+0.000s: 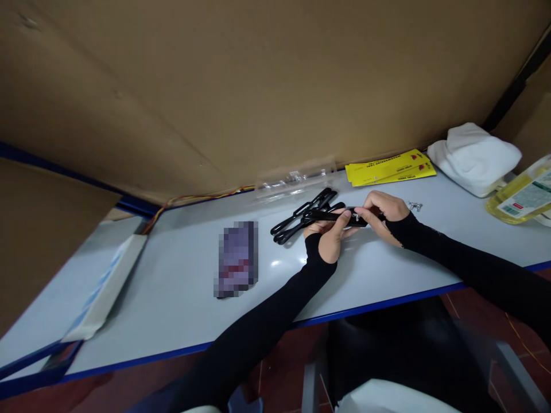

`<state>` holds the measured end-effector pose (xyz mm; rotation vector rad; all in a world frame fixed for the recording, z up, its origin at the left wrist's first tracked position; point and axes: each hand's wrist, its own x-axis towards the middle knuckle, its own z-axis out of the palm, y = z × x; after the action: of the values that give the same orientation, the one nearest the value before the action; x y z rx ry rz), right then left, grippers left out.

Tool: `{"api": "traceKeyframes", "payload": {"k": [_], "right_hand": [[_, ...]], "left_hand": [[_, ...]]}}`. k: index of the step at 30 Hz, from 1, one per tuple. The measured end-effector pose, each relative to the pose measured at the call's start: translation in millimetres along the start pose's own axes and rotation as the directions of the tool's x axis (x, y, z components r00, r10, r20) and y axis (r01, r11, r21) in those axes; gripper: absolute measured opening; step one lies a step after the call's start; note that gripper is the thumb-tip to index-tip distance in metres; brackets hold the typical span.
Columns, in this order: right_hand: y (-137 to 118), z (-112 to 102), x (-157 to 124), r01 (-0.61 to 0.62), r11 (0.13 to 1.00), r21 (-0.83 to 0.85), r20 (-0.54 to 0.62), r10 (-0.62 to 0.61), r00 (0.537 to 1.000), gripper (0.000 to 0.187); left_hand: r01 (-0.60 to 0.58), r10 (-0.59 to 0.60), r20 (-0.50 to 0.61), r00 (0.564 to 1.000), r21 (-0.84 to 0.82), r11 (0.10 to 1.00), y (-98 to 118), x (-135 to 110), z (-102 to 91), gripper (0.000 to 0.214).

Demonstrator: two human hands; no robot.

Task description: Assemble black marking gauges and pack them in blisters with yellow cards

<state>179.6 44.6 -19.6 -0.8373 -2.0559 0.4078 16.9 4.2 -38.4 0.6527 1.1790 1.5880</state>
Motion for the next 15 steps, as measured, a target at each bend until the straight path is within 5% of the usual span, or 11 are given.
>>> {"api": "traceKeyframes", "payload": {"k": [15], "right_hand": [[0.4, 10.5, -1.1, 0.037, 0.937, -0.349, 0.006, -0.037, 0.999, 0.034]], "left_hand": [[0.025, -0.025, 0.005, 1.0, 0.035, 0.999, -1.5, -2.9, 0.5, 0.048]]}}
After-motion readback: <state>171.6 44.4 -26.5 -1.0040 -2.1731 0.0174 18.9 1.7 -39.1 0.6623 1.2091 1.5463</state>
